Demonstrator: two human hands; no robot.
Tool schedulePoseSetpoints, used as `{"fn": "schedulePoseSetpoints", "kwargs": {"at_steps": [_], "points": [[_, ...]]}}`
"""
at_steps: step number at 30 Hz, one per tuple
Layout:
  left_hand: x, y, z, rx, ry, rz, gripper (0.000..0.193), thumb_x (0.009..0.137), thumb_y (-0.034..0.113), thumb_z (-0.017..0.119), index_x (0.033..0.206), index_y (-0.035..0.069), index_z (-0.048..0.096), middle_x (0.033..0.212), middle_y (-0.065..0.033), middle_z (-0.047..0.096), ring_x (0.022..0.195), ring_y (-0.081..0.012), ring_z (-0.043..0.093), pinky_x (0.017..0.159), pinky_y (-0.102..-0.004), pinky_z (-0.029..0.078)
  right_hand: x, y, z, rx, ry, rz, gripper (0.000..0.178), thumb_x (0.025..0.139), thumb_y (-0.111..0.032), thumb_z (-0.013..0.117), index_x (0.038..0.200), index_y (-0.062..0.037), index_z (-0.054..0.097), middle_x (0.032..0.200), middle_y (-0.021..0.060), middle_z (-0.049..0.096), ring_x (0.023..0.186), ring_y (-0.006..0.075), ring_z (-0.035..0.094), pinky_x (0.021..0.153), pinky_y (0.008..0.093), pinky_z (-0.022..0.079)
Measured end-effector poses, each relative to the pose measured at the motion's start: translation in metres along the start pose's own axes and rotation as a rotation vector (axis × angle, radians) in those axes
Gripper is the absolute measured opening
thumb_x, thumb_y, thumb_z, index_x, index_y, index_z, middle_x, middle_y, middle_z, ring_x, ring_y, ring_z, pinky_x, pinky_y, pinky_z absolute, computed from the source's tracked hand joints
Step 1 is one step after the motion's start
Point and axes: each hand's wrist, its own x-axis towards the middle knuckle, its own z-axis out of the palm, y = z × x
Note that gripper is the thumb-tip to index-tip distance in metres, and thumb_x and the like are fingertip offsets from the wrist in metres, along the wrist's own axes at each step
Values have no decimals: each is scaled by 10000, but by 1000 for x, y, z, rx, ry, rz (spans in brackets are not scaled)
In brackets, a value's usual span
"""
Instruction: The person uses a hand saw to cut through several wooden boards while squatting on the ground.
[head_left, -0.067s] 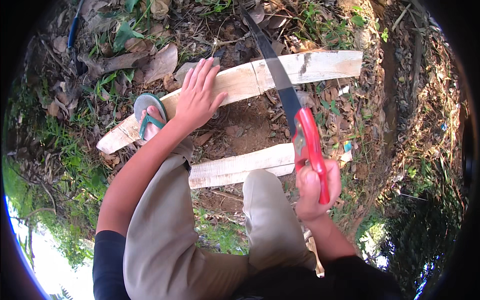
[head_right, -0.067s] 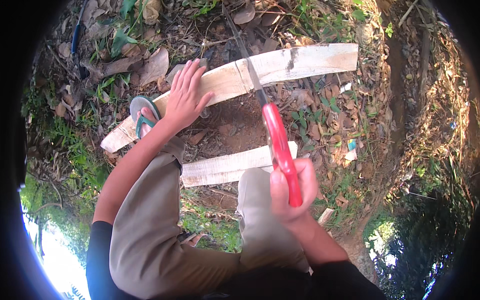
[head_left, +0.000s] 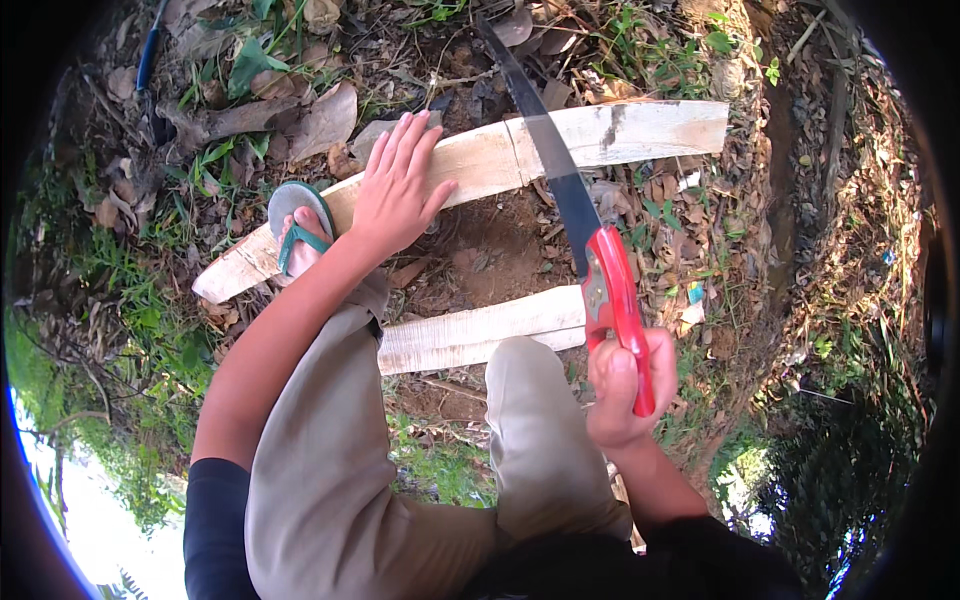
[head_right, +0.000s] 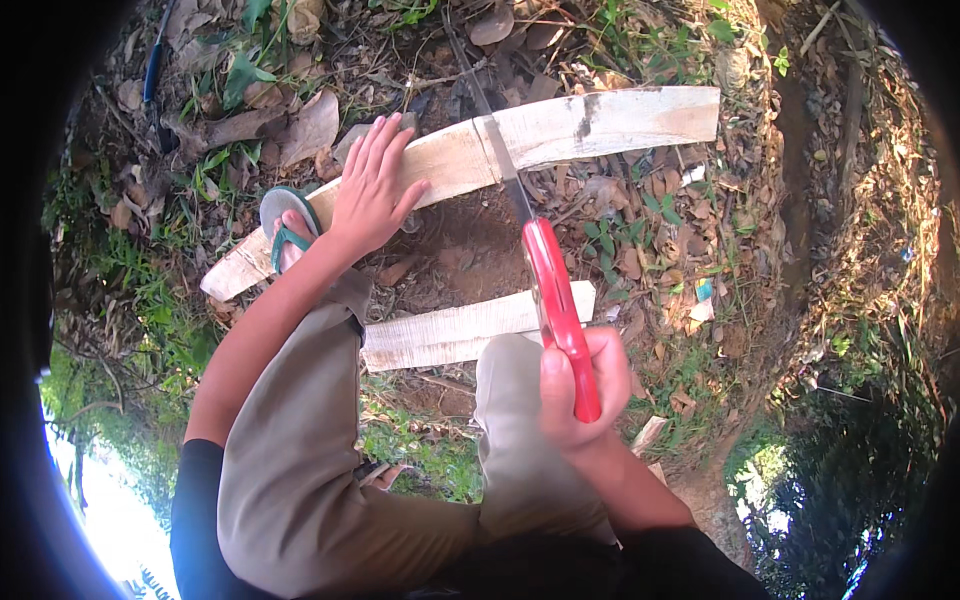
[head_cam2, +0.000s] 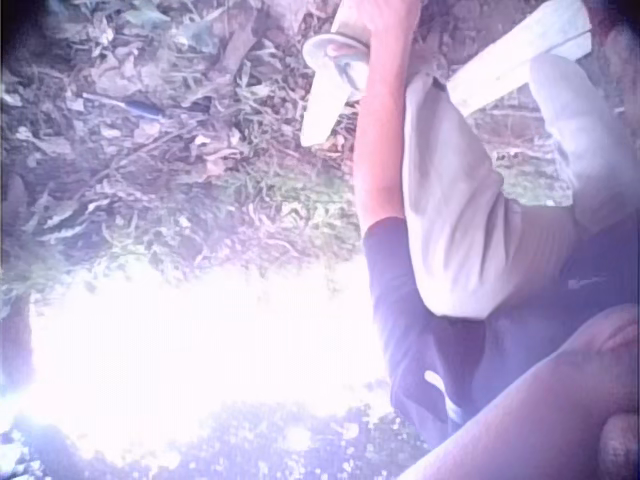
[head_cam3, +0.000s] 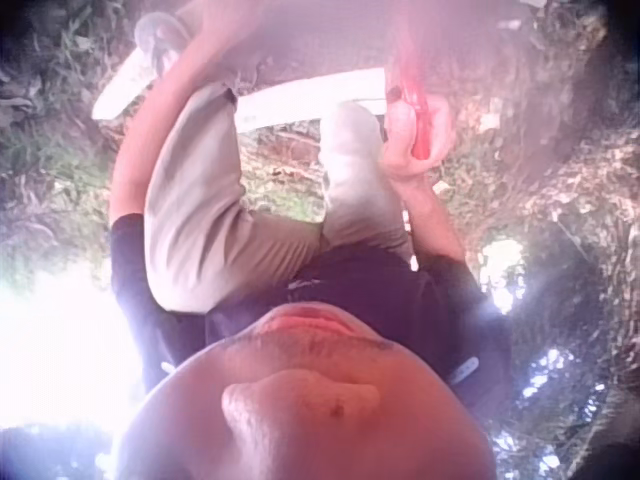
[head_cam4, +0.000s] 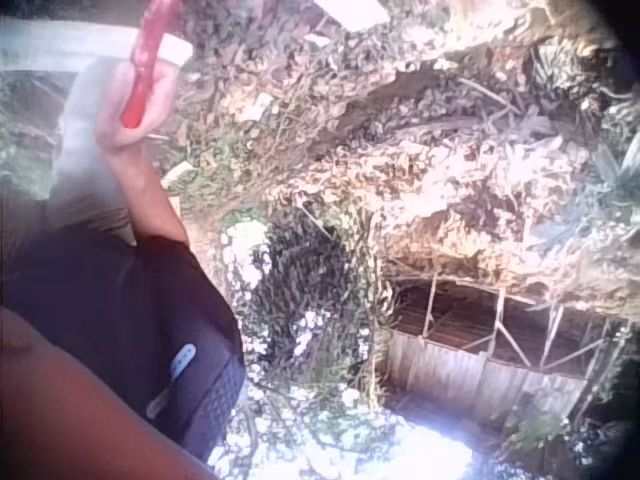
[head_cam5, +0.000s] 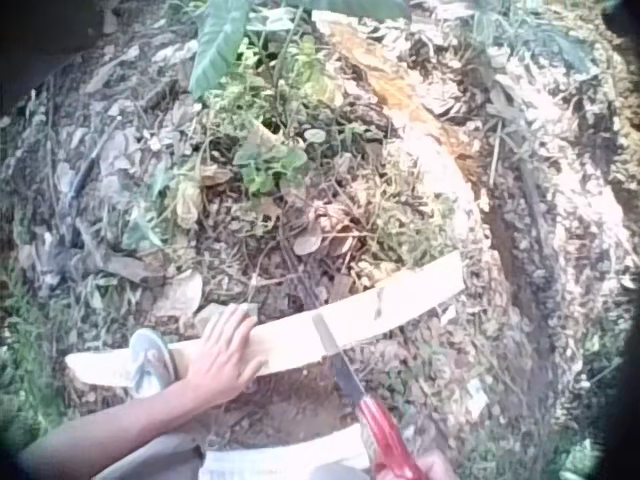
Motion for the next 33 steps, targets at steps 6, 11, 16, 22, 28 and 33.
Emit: {"fn": "schedulePoseSetpoints", "kwargs": {"at_steps": [6,11,16,22,28,33], "points": [[2,-4,-1,-44,-7,2,644,977,440,638,1466,69,446,1603,-169,374,1524,-350,308,1236,-502,257,-14,4,3,-263,-83,8,207,998,-195,627,959,-16,529,739,24,575,600,47,478,549,230,402],[2,-3,1,-62,-13,0,617,973,422,649,1444,73,459,1589,-159,393,1514,-356,325,1230,-504,269,-22,-14,-2,-338,-82,-32,192,1002,-190,615,955,-12,562,721,7,562,617,56,488,560,238,397],[0,-1,4,-31,2,-19,607,976,438,608,1433,65,463,1603,-146,376,1529,-335,301,1242,-497,247,-15,-32,-13,-329,-205,156,148,956,-137,702,913,-19,622,627,6,593,545,53,525,524,255,443],[-6,-7,13,16,83,33,598,980,456,608,1400,50,479,1600,-150,382,1528,-318,302,1243,-492,252,14,-72,12,-106,-274,188,170,997,-133,670,895,-9,614,701,-1,590,554,54,527,518,245,424],[-7,-8,19,29,166,-6,565,958,421,655,1368,65,503,1605,-144,378,1536,-311,284,1252,-481,242,18,-76,1,-88,-292,282,281,1056,-195,591,821,-43,566,610,-47,476,508,29,441,462,225,318],[-6,-7,22,17,181,-17,554,948,406,672,1361,73,512,1607,-142,379,1537,-313,285,1254,-483,240,21,-81,15,-177,-247,241,338,1066,-207,557,765,-52,556,581,-65,460,506,21,404,464,246,283]]}}
